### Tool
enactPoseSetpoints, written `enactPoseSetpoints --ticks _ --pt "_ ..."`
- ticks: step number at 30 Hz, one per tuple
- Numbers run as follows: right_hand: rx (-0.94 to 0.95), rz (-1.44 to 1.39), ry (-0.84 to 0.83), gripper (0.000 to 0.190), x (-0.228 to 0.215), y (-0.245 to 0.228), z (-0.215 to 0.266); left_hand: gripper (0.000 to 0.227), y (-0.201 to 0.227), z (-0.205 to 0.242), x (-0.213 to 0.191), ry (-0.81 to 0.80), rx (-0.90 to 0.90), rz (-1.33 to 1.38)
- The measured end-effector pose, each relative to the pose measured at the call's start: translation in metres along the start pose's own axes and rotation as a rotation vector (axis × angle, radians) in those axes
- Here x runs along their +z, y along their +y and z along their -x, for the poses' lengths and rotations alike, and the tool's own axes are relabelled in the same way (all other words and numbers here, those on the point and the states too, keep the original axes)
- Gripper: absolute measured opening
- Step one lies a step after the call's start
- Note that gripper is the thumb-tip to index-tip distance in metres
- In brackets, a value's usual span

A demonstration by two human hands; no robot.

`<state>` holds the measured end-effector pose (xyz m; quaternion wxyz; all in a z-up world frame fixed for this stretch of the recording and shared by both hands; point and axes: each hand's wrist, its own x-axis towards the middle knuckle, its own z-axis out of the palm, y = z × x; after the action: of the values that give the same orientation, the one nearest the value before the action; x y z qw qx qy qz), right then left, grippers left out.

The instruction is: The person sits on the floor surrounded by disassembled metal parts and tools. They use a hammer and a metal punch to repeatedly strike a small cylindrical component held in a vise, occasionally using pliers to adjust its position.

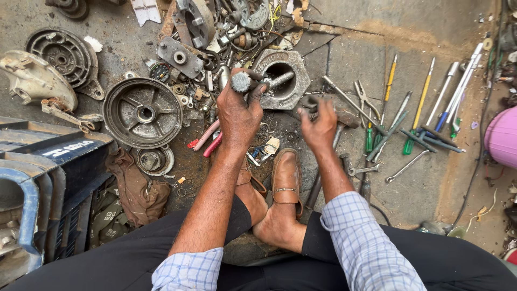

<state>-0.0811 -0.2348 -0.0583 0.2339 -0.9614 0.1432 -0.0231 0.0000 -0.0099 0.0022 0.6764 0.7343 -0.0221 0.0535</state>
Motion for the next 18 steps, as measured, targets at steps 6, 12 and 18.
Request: enactPoseSetpoints --ticks 6,12,18 --pt "-0.008 -0.007 -0.042 0.042 0.01 0.015 0.012 0.02 -0.004 0.004 0.0 -0.011 0.031 -0.023" --pt "0.564 0.246 0.038 0.068 -0.03 0.05 0.035 0.023 -0.001 -0.002 0.003 -0.029 0.058 -0.01" --pt "0.748 0.406 -0.328 0.082 -0.023 0.09 0.079 0.026 -0.009 -0.005 0.003 -0.153 0.089 -0.077"
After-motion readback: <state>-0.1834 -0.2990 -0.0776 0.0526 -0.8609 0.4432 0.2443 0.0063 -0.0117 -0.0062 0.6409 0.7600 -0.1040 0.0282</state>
